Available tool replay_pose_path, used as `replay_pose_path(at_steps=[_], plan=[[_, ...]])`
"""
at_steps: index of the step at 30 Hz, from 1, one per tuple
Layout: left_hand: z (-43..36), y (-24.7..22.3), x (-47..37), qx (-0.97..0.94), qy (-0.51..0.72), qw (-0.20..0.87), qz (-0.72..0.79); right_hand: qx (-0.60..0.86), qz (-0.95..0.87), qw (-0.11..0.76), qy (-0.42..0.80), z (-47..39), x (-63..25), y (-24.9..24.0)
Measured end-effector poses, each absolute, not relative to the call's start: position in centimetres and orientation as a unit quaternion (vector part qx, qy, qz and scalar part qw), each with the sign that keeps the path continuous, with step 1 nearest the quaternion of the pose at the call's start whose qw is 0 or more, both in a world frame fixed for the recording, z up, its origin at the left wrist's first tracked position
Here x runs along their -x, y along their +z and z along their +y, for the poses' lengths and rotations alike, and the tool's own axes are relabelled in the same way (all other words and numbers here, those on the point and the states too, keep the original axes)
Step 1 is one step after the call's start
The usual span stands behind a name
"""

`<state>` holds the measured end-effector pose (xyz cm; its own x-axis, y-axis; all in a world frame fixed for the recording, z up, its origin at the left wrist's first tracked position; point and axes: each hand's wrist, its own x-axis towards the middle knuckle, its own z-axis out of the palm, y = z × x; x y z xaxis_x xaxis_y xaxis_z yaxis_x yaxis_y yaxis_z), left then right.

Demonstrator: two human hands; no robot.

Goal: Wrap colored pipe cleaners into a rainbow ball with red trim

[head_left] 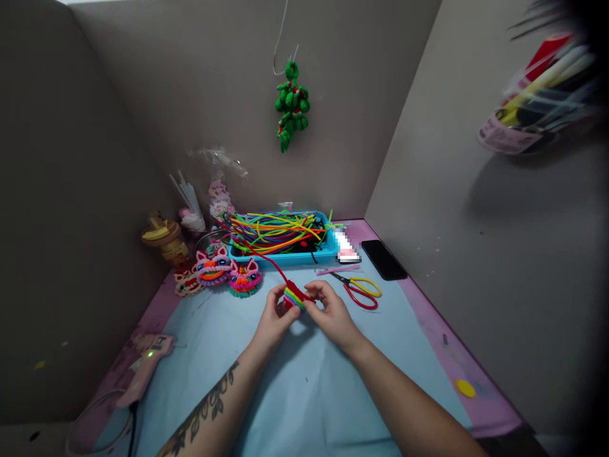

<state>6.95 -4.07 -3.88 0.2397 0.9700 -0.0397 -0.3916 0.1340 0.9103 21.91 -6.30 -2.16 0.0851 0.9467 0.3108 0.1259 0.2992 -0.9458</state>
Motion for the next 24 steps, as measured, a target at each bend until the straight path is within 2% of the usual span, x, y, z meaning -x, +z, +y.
replay_pose_path(at_steps=[6,10,17,24], plan=[[-3.3,-4.1,-6.3,-0.437,0.548,0.608,0.373,0.461,-0.582,0.554,0.376,-6.2,-22.2,-2.6],[-3.1,-3.7,-5.8,-0.478,0.511,0.615,0.363,0.441,-0.568,0.560,0.412,-6.1,-22.4,-3.0],[-2.8,-3.1,-4.9,-0.626,0.413,0.555,0.361,0.408,-0.536,0.574,0.466,-5.9,-22.7,-2.5],[-3.0,-3.1,-4.7,-0.628,0.379,0.586,0.345,0.403,-0.519,0.552,0.514,-6.0,-22.8,-2.0]])
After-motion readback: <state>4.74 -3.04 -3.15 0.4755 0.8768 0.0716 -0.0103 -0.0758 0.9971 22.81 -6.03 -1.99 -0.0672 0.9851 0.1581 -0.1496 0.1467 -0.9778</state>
